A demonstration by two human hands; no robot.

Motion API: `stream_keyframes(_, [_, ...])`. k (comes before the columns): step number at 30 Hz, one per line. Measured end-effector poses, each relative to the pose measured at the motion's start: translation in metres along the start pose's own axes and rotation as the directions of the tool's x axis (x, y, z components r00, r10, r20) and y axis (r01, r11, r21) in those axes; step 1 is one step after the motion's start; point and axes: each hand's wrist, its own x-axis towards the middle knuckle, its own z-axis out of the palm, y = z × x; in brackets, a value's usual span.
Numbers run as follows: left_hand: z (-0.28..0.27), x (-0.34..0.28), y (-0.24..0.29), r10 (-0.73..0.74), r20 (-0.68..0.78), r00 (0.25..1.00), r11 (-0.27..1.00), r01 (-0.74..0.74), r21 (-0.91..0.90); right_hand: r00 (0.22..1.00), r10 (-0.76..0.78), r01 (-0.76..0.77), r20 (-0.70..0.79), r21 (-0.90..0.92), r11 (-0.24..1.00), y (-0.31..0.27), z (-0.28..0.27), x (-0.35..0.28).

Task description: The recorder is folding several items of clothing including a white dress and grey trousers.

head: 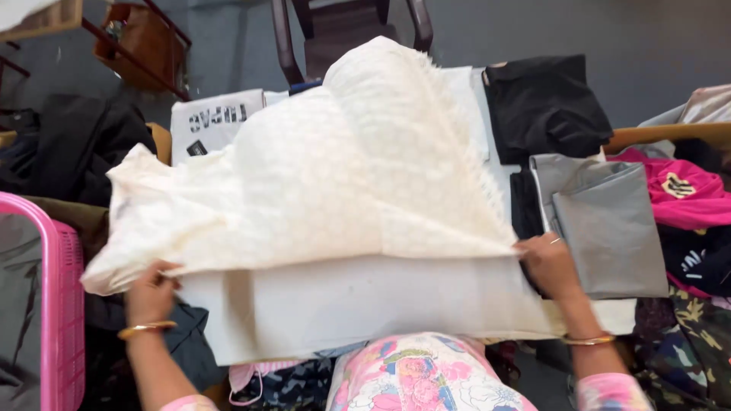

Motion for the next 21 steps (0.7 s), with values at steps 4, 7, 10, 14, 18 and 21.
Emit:
stream_keyframes(4, [0.069,-0.045,-0.096,0.006,-0.014,1.0,0.969,-0.002,0.247,0.978,0.008,0.017,0.207,-0.119,0.993,-0.008,0.076,-0.053])
stream_keyframes(7, [0.09,-0.051,-0.108,0.073,-0.048,0.996,0.953,-0.056,0.297,0.974,0.095,-0.073,0.205,-0.112,0.991,-0.028,0.091,-0.058])
stream_keyframes(10, [0.097,-0.044,-0.092,0.125,-0.094,0.988,0.918,-0.079,0.389,1.0,0.022,-0.021,0.003,-0.11,0.994,-0.047,0.087,-0.048])
stream_keyframes(14, [0.085,-0.032,-0.046,0.167,-0.193,0.967,0.904,-0.072,0.42,0.989,0.035,-0.012,0.145,-0.155,0.988,-0.021,0.1,-0.042])
stream_keyframes(18, [0.072,-0.043,-0.004,0.314,-0.337,0.888,0.908,-0.176,0.381,0.994,0.073,-0.087,-0.08,-0.189,0.978,-0.014,0.071,-0.031])
stream_keyframes(21, [0.099,-0.042,-0.048,0.291,-0.275,0.916,0.866,-0.13,0.483,0.991,0.131,-0.137,-0.041,-0.322,0.937,-0.016,0.07,-0.043])
